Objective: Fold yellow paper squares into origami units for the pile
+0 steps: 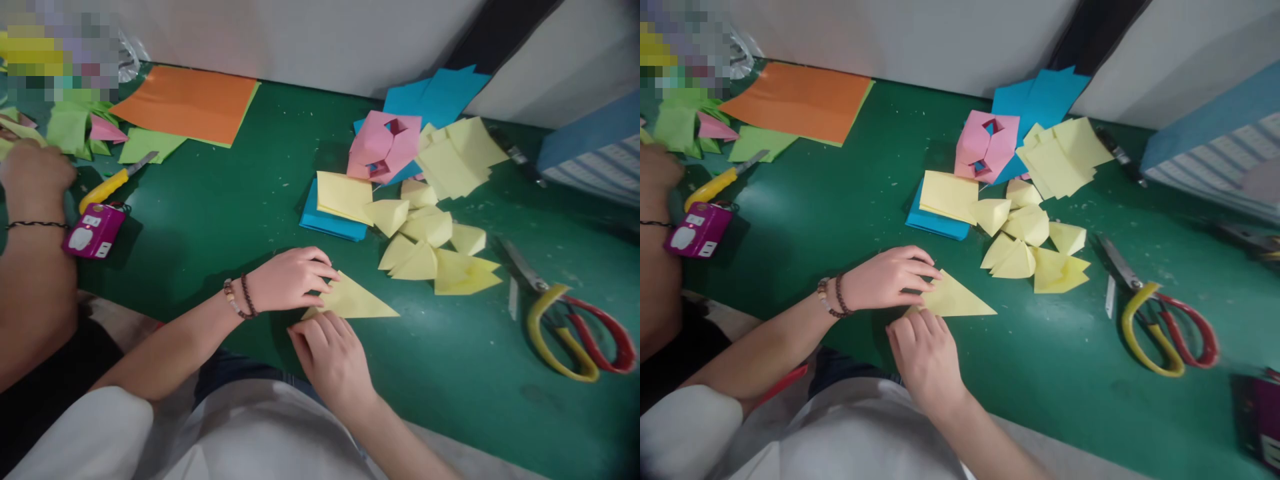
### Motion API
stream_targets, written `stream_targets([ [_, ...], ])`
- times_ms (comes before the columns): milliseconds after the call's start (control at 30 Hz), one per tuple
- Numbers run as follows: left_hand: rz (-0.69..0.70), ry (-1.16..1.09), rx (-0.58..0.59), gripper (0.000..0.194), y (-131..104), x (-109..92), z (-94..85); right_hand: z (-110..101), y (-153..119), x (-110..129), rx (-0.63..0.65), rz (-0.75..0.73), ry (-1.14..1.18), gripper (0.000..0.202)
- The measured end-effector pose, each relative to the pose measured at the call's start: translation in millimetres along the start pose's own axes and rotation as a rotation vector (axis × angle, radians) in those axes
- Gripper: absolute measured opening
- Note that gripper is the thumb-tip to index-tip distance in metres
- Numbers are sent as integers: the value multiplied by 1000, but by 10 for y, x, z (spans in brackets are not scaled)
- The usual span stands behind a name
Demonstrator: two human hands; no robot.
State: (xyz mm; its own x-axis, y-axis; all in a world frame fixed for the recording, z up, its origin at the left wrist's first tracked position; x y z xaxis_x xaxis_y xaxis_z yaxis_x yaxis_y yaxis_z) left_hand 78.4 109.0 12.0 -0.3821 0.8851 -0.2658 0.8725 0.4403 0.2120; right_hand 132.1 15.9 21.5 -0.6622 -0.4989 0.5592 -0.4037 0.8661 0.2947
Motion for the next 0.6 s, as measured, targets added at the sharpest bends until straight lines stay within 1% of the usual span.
stream_targets([
  [33,-4,-8,9,15,0,6,3,-61,-34,-4,-17,12,82,11],
  [67,-2,-17,20,15,0,10,4,-149,-78,-24,-64,31,129,2],
  [133,12,-34,45,22,-5,12,5,-321,-188,-111,-174,126,88,11],
  [167,21,-41,59,29,-8,10,4,-363,-242,-139,-196,156,69,12],
  [233,29,-48,83,39,-17,9,-1,-341,-322,-162,-171,191,73,12],
  [333,20,-54,94,39,-28,13,-13,-209,-381,-130,-125,200,107,14],
  [400,16,-56,94,38,-32,15,-14,-156,-397,-121,-131,223,121,15],
  [500,24,-45,104,42,-35,12,-3,-153,-419,-153,-143,285,133,14],
  [600,27,-35,106,45,-33,12,-1,-206,-452,-212,-169,346,143,12],
])
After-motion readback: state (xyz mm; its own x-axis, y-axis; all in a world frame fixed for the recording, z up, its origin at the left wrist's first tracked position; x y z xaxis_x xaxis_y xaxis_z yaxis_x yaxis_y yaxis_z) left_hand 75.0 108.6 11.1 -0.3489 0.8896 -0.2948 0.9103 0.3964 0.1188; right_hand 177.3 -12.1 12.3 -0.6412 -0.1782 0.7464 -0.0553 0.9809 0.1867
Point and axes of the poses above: each hand's wrist, its own y-axis towards the middle knuckle, its own z-axis out of the palm, x = y × z, the point moved 7 cm from there along y, towards the middle knuckle, and after that the axes turned 15 degrees about y, right-handed, at the moved point
